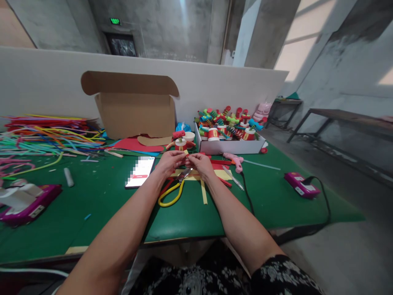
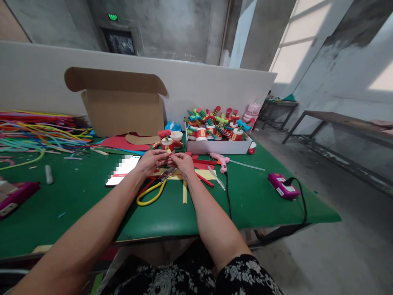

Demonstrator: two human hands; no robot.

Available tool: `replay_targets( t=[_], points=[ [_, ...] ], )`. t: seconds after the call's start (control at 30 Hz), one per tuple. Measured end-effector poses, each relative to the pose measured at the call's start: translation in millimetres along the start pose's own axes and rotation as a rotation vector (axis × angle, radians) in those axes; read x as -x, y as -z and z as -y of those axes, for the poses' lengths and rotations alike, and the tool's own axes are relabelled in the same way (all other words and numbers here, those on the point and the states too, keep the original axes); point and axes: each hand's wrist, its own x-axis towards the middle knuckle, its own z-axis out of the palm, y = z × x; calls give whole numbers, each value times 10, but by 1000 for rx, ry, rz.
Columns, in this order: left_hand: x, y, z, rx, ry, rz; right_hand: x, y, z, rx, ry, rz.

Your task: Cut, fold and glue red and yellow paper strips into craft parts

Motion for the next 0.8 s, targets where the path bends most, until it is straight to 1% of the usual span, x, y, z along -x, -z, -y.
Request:
replay_targets(
  t=[0.13, 0.23, 0.33, 0.43, 0.57, 0.8],
  points=[
    [-4, 4, 15, -17, -18, -14, 12, 2, 4, 27, -23, -11],
    [-9, 8, 35, -78, -59, -32, 14, 6, 5, 37, -47, -9],
    [-5, 4, 45, -198, -147, -54, 5, 12, 4, 22, -68, -20],
    [16, -11, 28, -373, -274, -82, -3, 15, 9, -4, -88, -33],
    [58, -33, -15, -577, -429, -80, 3, 21, 26, -32, -116, -35],
    [100, -55, -49, -665, -578, -12, 8, 36, 36, -67, -141, -28]
  ],
)
